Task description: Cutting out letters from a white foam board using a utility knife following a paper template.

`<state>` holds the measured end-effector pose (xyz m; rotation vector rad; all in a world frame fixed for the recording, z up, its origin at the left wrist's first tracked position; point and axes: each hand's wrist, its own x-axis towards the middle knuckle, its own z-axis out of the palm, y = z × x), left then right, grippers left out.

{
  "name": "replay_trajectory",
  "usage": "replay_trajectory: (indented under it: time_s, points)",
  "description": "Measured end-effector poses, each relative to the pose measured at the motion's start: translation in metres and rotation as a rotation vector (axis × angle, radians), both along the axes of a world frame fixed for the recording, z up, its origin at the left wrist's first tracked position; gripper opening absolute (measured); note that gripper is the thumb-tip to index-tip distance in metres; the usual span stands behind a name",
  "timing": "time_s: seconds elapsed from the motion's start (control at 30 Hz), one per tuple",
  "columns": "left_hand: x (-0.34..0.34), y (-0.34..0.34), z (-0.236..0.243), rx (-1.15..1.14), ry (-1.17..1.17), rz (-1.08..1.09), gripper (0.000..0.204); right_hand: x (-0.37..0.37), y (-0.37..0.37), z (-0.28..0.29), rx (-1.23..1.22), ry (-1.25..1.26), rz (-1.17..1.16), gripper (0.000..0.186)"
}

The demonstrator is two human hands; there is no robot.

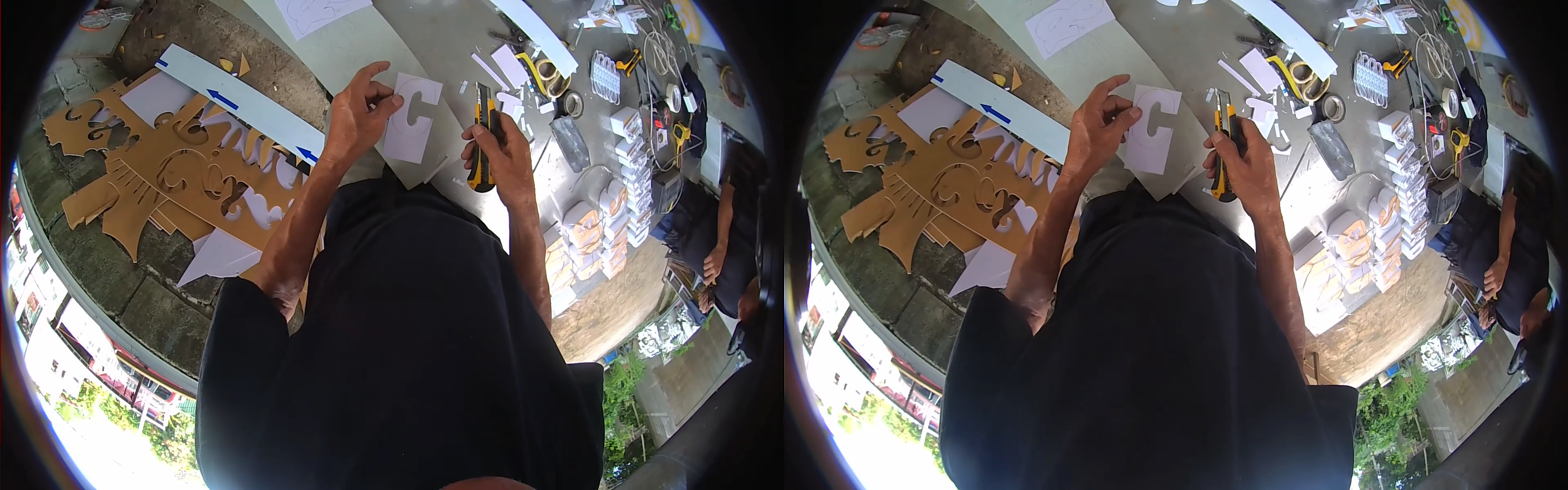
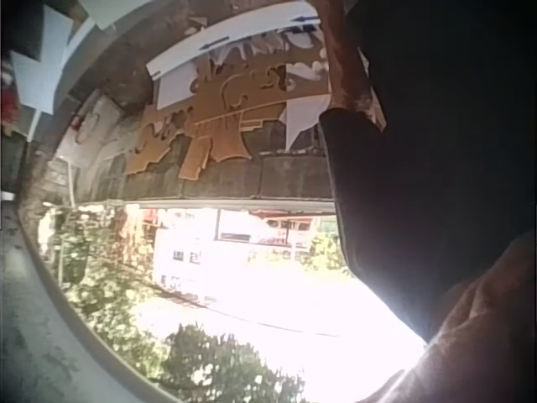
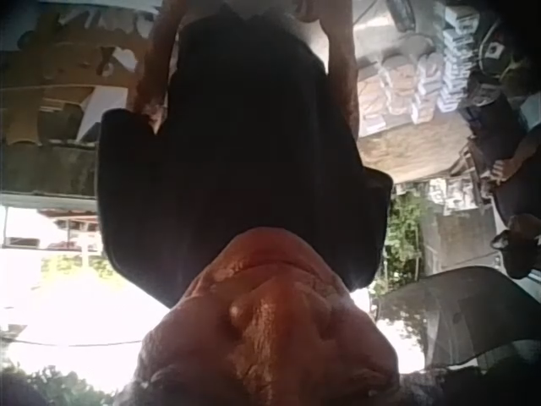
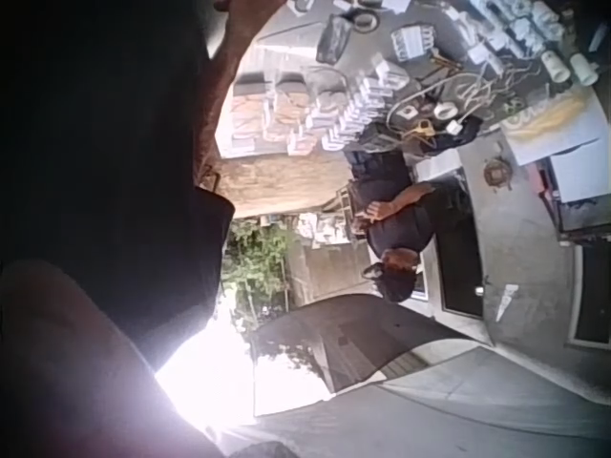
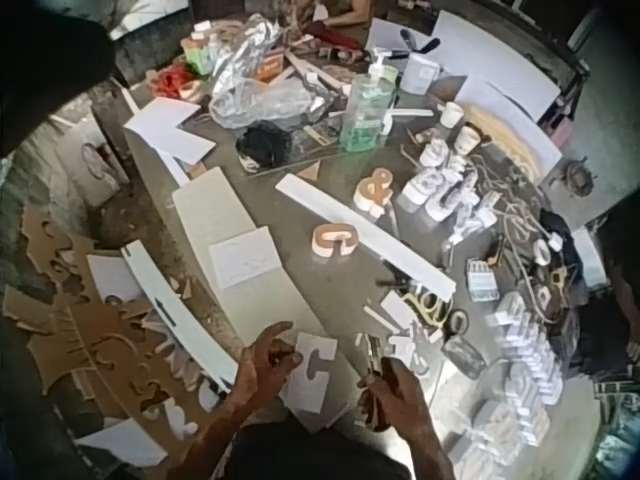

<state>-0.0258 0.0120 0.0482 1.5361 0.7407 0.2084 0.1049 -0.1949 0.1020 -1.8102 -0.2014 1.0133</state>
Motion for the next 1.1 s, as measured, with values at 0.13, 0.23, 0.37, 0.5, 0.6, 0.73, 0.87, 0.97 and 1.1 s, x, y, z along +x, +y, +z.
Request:
replay_trajectory:
  time_s: [0.13,0.23,0.37,0.5,0.6,0.73,0.87,0.97,1.1]
  points:
    - [0.002,0.006,-0.015,0.145,-0.048,-0.085,0.033,0.0,-0.001,0.001,0.015,-0.001,-0.004,0.026]
    - [0.006,0.013,-0.016,0.25,-0.049,-0.165,0.025,0.002,0.0,0.001,0.011,-0.01,-0.01,0.026]
    - [0.016,0.027,-0.014,0.467,-0.023,-0.29,0.022,0.0,0.0,0.0,0.044,0.003,-0.021,0.027]
    - [0.026,0.035,-0.021,0.618,-0.085,-0.37,0.023,-0.003,-0.004,-0.004,0.021,0.022,-0.005,0.026]
    - [0.031,0.035,-0.028,0.595,-0.107,-0.33,0.024,-0.006,-0.006,-0.006,-0.027,-0.002,0.026,0.026]
    - [0.033,0.035,-0.035,0.664,-0.117,-0.287,0.025,-0.01,0.002,-0.002,-0.197,-0.156,0.195,0.025]
    - [0.029,0.034,-0.041,0.903,-0.287,-0.228,0.034,-0.003,0.006,-0.031,-0.238,-0.565,0.394,0.028]
    - [0.013,0.024,-0.026,0.95,-0.155,-0.216,0.049,0.002,0.019,-0.028,-0.256,-0.54,0.434,0.025]
    - [-0.001,0.015,-0.033,0.947,-0.123,-0.207,0.063,0.011,0.027,-0.036,-0.253,-0.592,0.53,0.025]
